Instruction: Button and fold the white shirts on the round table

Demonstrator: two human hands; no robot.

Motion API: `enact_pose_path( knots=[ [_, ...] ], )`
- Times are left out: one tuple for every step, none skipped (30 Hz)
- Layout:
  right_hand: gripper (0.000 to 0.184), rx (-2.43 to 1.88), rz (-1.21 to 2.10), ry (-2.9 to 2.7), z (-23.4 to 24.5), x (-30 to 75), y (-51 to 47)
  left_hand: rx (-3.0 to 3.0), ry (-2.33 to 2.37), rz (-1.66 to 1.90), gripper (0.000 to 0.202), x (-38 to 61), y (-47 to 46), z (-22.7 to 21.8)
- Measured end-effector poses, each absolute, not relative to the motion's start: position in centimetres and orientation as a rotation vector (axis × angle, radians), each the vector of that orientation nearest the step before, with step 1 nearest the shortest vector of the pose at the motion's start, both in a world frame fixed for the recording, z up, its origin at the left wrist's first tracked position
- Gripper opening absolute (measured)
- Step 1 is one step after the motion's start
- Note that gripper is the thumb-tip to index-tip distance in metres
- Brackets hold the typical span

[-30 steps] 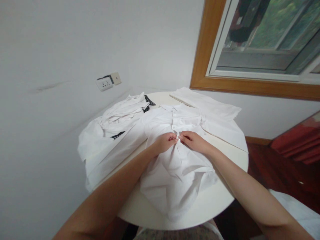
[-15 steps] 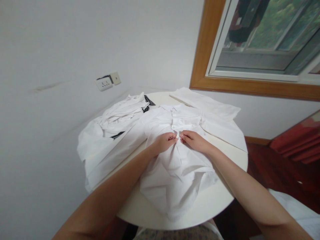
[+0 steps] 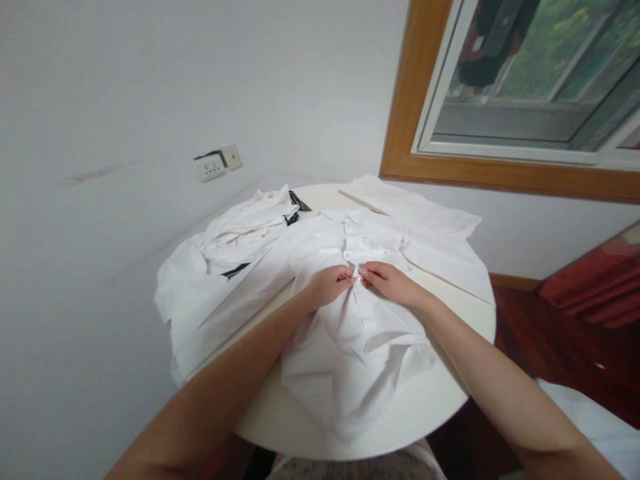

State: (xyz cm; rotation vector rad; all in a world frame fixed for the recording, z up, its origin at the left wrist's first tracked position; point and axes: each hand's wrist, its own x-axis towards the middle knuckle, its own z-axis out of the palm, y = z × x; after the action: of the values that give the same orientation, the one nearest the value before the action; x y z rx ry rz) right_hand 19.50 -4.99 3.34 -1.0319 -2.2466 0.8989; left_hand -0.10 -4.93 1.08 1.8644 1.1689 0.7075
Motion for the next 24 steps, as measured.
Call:
enact_pose_path(
  knots=[
    [0.027,-1.026,0.905,-2.251,3.43,19.52,-5.03,1.87,1.165,0.708,0.017,-0.12,-4.91,1.01],
    [0.026,-1.017,0.915,-2.25,3.52,19.54,-5.08,1.878,1.161,0.71,0.017,-0.15,-4.88,0.94],
    [0.025,-1.008,0.928,-2.246,3.58,19.57,-5.13,1.886,1.158,0.716,0.017,-0.17,-4.86,0.87],
    [0.024,-1.001,0.942,-2.242,3.62,19.6,-5.17,1.893,1.158,0.723,0.017,-0.19,-4.84,0.81],
    [0.023,-0.997,0.954,-2.239,3.63,19.62,-5.19,1.898,1.159,0.729,0.017,-0.2,-4.82,0.75],
    [0.022,-0.996,0.966,-2.236,3.62,19.65,-5.19,1.9,1.161,0.735,0.017,-0.21,-4.81,0.7],
    [0.022,-0.997,0.977,-2.233,3.58,19.66,-5.19,1.901,1.165,0.742,0.017,-0.21,-4.81,0.68],
    [0.021,-0.999,0.986,-2.229,3.53,19.67,-5.17,1.9,1.171,0.746,0.016,-0.21,-4.82,0.68],
    [0.021,-1.003,0.994,-2.225,3.47,19.67,-5.15,1.897,1.175,0.748,0.016,-0.2,-4.86,0.72],
    [0.02,-1.008,0.999,-2.221,3.41,19.66,-5.12,1.891,1.176,0.752,0.016,-0.18,-4.93,0.79],
    [0.019,-1.011,1.002,-2.219,3.36,19.64,-5.1,1.884,1.176,0.757,0.016,-0.17,-5.02,0.9],
    [0.019,-1.014,1.003,-2.219,3.32,19.62,-5.09,1.874,1.172,0.762,0.015,-0.16,-5.12,1.03],
    [0.018,-1.015,1.004,-2.22,3.29,19.6,-5.09,1.861,1.165,0.764,0.015,-0.15,-5.22,1.16],
    [0.018,-1.013,1.005,-2.221,3.27,19.58,-5.09,1.845,1.156,0.767,0.016,-0.14,-5.32,1.29],
    [0.018,-1.008,1.008,-2.222,3.24,19.56,-5.09,1.83,1.146,0.77,0.016,-0.13,-5.4,1.4],
    [0.018,-1.003,1.01,-2.221,3.22,19.54,-5.09,1.815,1.139,0.775,0.017,-0.13,-5.46,1.48],
    [0.018,-0.998,1.014,-2.219,3.21,19.53,-5.09,1.803,1.132,0.78,0.018,-0.12,-5.51,1.53],
    [0.018,-0.993,1.018,-2.215,3.19,19.53,-5.09,1.794,1.126,0.785,0.019,-0.12,-5.53,1.55],
    [0.018,-0.989,1.022,-2.213,3.19,19.54,-5.1,1.787,1.123,0.79,0.019,-0.13,-5.53,1.55],
    [0.018,-0.985,1.023,-2.212,3.19,19.55,-5.1,1.784,1.121,0.792,0.019,-0.14,-5.52,1.53],
    [0.019,-0.982,1.023,-2.212,3.2,19.56,-5.1,1.783,1.12,0.79,0.02,-0.16,-5.51,1.5],
    [0.019,-0.98,1.023,-2.215,3.22,19.59,-5.11,1.783,1.118,0.786,0.02,-0.19,-5.5,1.48],
    [0.019,-0.979,1.026,-2.217,3.24,19.61,-5.12,1.785,1.117,0.78,0.021,-0.23,-5.49,1.45],
    [0.018,-0.977,1.031,-2.214,3.26,19.63,-5.12,1.788,1.117,0.772,0.022,-0.26,-5.47,1.43]
  ],
)
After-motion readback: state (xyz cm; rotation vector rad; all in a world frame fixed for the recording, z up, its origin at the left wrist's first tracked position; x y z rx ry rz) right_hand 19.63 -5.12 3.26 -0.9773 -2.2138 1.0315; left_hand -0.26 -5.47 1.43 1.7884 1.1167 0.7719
